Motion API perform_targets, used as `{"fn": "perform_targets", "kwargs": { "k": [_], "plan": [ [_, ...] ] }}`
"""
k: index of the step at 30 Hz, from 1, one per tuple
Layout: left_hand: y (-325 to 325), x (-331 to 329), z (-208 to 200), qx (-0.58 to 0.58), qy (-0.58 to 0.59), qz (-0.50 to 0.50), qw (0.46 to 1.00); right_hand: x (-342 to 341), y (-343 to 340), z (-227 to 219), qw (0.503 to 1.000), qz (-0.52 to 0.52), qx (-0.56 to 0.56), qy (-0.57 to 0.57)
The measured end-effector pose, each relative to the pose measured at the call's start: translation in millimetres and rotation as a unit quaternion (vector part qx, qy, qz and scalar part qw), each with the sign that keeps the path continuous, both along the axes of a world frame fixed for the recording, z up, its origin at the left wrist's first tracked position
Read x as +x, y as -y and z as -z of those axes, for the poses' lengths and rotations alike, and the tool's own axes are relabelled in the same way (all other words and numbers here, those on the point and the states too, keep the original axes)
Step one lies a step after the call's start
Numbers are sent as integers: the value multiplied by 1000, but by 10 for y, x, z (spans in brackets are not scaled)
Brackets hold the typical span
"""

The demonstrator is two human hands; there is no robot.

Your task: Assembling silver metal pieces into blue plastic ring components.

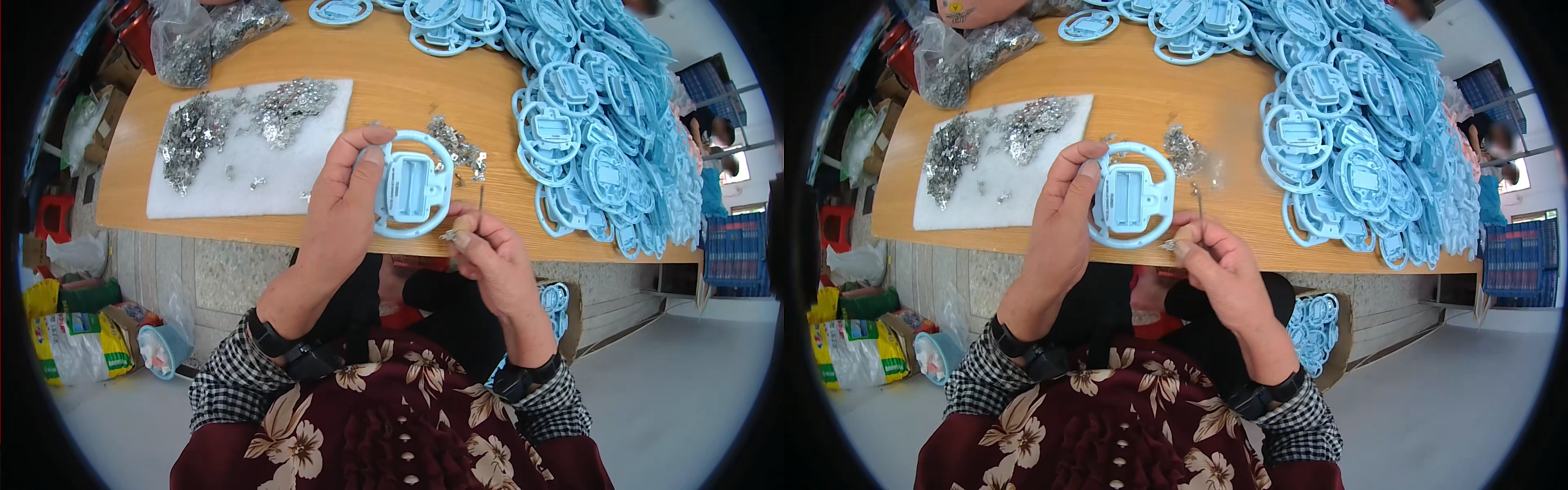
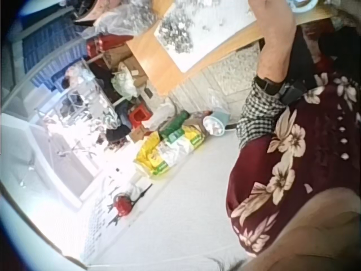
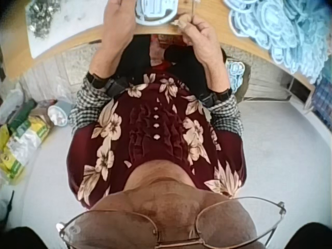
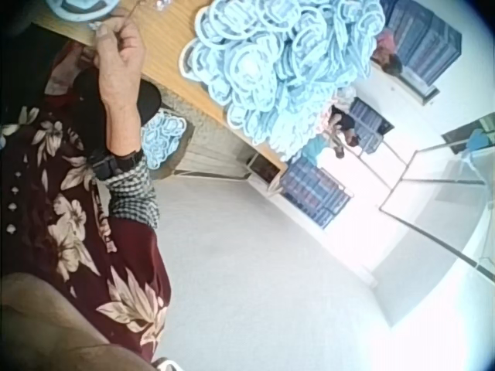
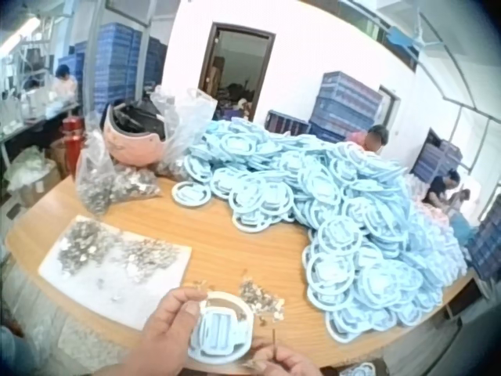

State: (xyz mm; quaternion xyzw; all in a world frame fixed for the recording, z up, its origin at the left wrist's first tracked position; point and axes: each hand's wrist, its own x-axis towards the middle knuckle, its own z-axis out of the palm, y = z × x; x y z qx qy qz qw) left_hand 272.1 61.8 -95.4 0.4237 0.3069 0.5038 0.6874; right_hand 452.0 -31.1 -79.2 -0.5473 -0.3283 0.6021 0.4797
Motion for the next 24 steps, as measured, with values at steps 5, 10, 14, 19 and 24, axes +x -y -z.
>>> {"fn": "perform_targets", "kwargs": {
  "k": [5,10,14,19,24],
  "plan": [
    [75,41,62,40,-26,-22,999,-88,6,85,996,-9,6,-87],
    [87,-157,6,112,-75,17,991,88,45,-50,992,-77,92,43],
    [-48,-257,-377,93,-243,205,943,169,51,-229,952,-183,148,195],
    [-100,-257,-345,56,-216,303,927,203,76,-281,959,-181,145,162],
    [10,-278,-207,-6,-201,254,946,184,117,-184,982,-118,114,99]
  ]
}}
